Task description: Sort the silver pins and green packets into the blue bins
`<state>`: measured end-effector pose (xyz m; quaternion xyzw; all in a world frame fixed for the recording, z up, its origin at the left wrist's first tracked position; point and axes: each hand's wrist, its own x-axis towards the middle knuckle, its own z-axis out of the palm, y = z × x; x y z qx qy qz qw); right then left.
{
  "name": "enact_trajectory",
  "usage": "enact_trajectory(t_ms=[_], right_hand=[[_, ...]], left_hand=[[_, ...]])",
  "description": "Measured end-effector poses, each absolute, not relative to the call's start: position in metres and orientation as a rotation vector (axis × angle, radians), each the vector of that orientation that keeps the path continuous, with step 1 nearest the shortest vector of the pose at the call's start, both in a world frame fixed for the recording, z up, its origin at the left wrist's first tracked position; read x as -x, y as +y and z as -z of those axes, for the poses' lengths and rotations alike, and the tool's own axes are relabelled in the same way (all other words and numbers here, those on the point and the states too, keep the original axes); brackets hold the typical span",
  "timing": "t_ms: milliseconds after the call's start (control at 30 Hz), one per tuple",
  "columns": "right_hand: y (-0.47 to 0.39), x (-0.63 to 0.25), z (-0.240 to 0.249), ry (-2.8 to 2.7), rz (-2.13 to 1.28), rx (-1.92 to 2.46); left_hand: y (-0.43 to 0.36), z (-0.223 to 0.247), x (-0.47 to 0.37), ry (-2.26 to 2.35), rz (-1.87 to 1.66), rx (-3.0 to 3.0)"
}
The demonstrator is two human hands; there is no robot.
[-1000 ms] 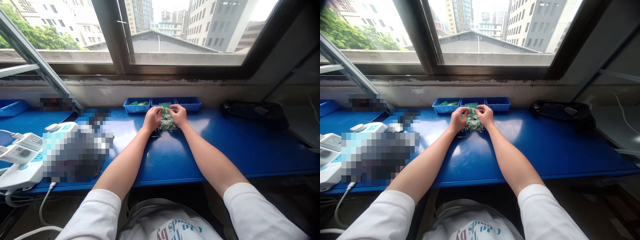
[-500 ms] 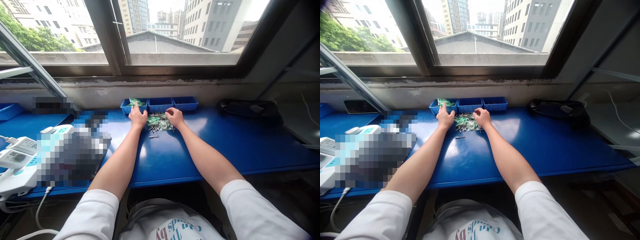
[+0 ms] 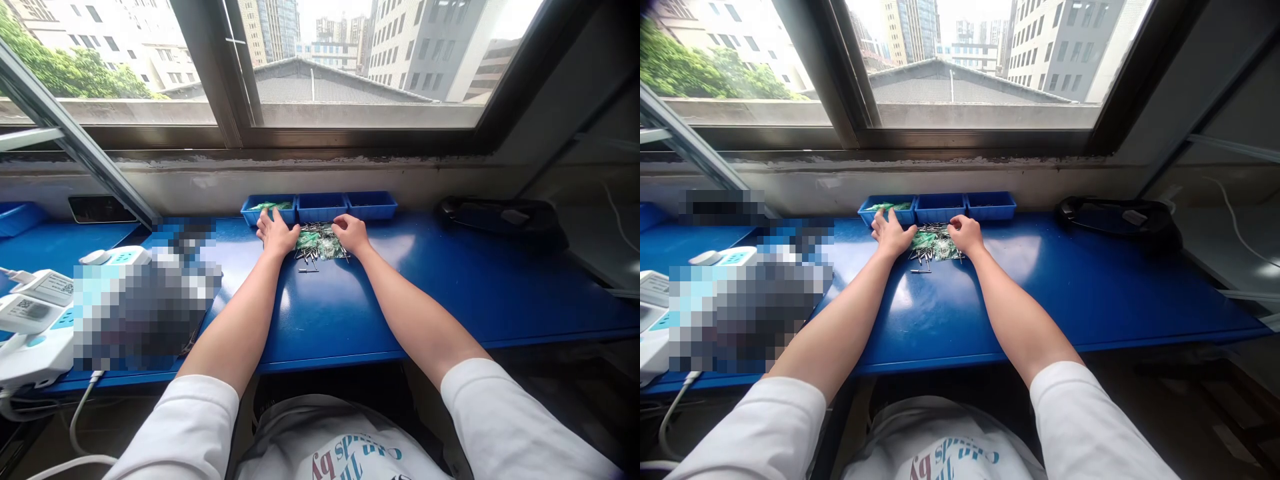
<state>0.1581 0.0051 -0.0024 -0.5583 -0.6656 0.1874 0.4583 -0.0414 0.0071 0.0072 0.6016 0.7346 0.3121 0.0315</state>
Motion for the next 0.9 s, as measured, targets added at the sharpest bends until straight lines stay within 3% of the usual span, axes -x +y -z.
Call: enact_trajectory(t_ms=[300, 900], right_hand=[[0.005, -0.158, 0.003, -1.65, -0.494, 1.373], [0.004, -0.158, 0.002, -1.664, -0.497, 1.38]], left_hand=[[0.009, -0.011, 0.047, 2.377, -1.289, -1.62], [0.01, -0.014, 0.057, 2.385, -1.32, -1.448]])
